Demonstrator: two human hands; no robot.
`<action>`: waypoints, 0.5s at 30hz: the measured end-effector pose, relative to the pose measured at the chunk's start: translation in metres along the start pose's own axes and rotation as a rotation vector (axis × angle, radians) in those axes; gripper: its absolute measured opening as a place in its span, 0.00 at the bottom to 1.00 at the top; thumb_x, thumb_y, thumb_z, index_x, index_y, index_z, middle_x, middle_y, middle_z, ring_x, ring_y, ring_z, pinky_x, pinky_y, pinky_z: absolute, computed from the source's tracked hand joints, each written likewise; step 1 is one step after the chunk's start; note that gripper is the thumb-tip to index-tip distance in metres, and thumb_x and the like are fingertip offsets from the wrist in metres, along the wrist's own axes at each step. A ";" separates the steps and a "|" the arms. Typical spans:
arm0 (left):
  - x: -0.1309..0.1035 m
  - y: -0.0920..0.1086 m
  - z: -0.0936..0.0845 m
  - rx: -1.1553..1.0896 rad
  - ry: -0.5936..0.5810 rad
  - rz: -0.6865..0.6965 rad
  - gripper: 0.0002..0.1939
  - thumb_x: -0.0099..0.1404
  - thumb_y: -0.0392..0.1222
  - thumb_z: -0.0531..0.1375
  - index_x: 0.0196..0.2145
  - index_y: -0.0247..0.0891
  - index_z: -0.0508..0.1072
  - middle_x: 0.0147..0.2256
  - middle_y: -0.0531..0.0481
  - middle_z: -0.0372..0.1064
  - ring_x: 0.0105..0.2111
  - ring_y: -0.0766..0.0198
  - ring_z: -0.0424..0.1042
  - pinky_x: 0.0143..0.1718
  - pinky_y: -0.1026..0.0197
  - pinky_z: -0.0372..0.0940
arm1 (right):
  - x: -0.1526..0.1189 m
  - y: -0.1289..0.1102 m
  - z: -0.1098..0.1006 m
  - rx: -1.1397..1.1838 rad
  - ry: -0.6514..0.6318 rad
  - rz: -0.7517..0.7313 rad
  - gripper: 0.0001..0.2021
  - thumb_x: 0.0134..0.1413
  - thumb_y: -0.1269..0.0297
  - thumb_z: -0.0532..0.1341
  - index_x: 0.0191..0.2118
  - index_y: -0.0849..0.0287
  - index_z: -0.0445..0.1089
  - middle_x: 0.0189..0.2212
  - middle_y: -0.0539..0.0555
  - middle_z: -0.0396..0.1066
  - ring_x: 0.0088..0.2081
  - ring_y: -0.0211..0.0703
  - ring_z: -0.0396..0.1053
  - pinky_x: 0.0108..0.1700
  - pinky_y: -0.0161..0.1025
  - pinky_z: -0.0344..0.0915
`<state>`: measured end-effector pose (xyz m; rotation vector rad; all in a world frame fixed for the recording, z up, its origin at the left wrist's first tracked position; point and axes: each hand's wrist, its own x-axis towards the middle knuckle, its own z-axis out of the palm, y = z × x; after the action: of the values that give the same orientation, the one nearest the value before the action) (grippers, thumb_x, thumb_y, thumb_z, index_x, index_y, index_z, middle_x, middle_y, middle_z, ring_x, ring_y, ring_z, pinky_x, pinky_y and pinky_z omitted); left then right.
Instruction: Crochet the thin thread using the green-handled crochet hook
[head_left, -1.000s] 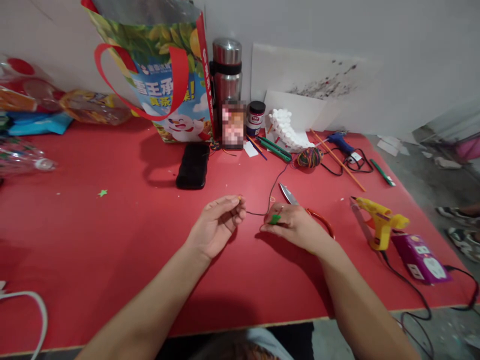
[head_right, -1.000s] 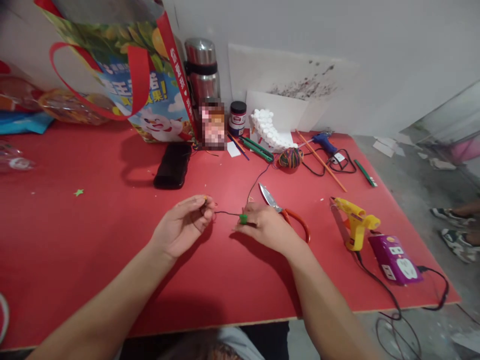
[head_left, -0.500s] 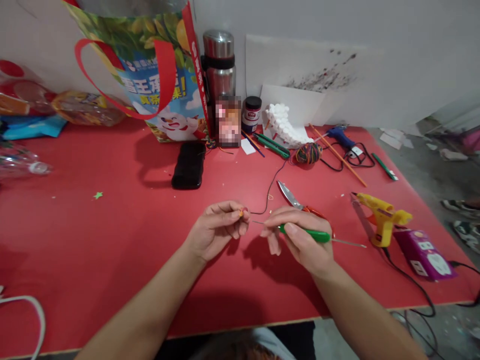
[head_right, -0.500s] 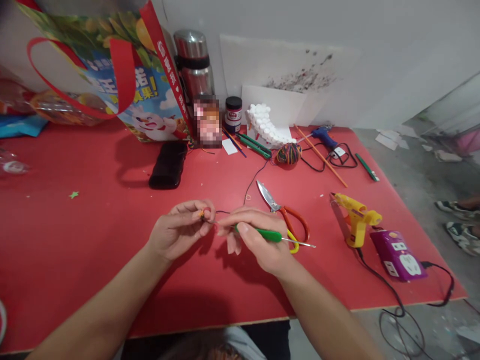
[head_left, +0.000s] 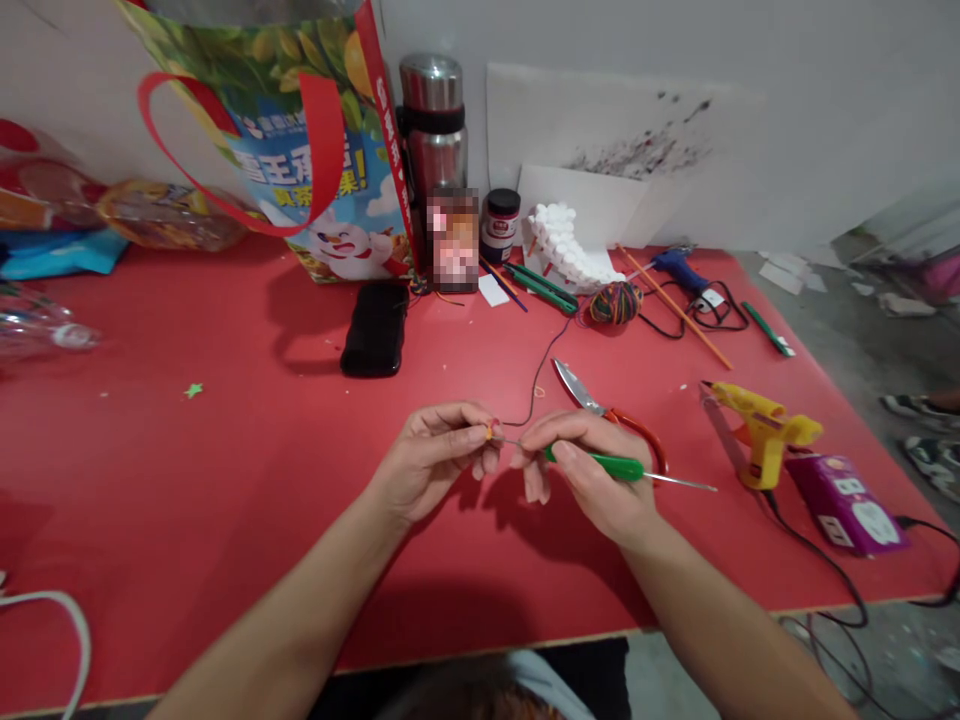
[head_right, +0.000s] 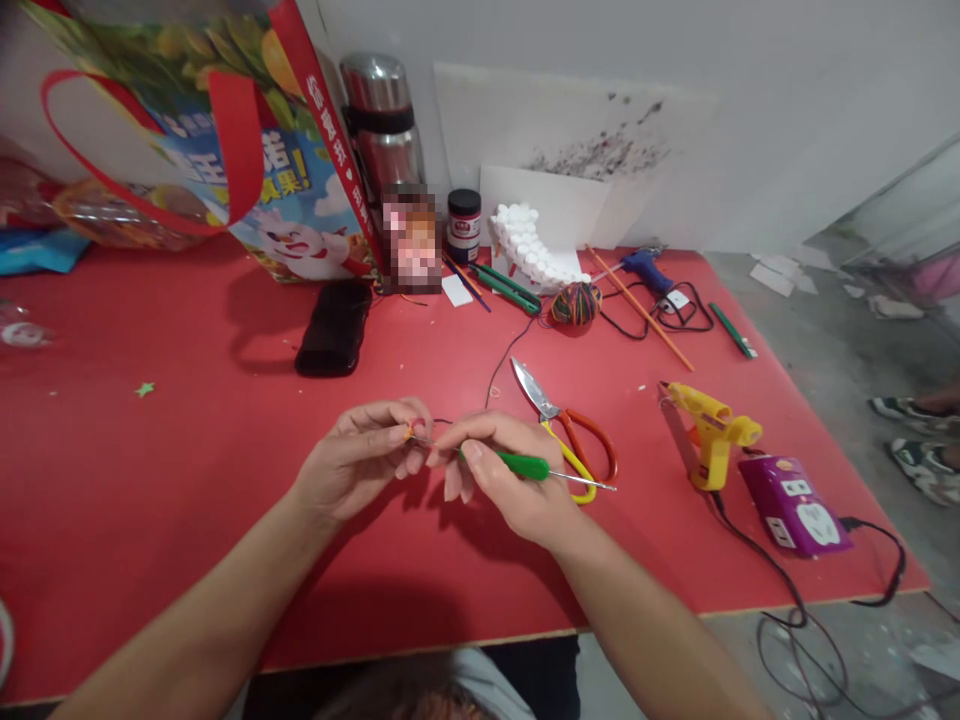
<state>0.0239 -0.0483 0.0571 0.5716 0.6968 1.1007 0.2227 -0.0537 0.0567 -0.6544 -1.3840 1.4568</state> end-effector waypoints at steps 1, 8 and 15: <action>0.000 0.000 0.000 0.002 0.000 0.001 0.07 0.52 0.37 0.75 0.29 0.32 0.84 0.29 0.46 0.77 0.22 0.67 0.75 0.24 0.68 0.69 | 0.000 0.000 0.000 0.004 -0.003 -0.003 0.08 0.71 0.65 0.60 0.46 0.57 0.77 0.36 0.57 0.80 0.26 0.39 0.77 0.25 0.37 0.72; -0.001 -0.002 -0.001 0.028 -0.005 0.006 0.07 0.54 0.37 0.75 0.30 0.33 0.83 0.29 0.46 0.76 0.23 0.66 0.75 0.24 0.67 0.70 | -0.001 0.001 0.000 0.015 -0.012 -0.016 0.09 0.71 0.66 0.59 0.47 0.56 0.77 0.37 0.56 0.79 0.27 0.39 0.77 0.26 0.36 0.72; 0.000 -0.002 0.000 0.060 -0.012 0.022 0.09 0.54 0.40 0.76 0.30 0.32 0.83 0.29 0.46 0.76 0.23 0.66 0.75 0.24 0.67 0.69 | 0.001 0.001 0.001 -0.024 -0.015 -0.028 0.09 0.71 0.67 0.59 0.46 0.57 0.77 0.37 0.56 0.79 0.27 0.38 0.76 0.27 0.37 0.72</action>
<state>0.0256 -0.0491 0.0556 0.6375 0.7166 1.0991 0.2211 -0.0534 0.0558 -0.6375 -1.4188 1.4274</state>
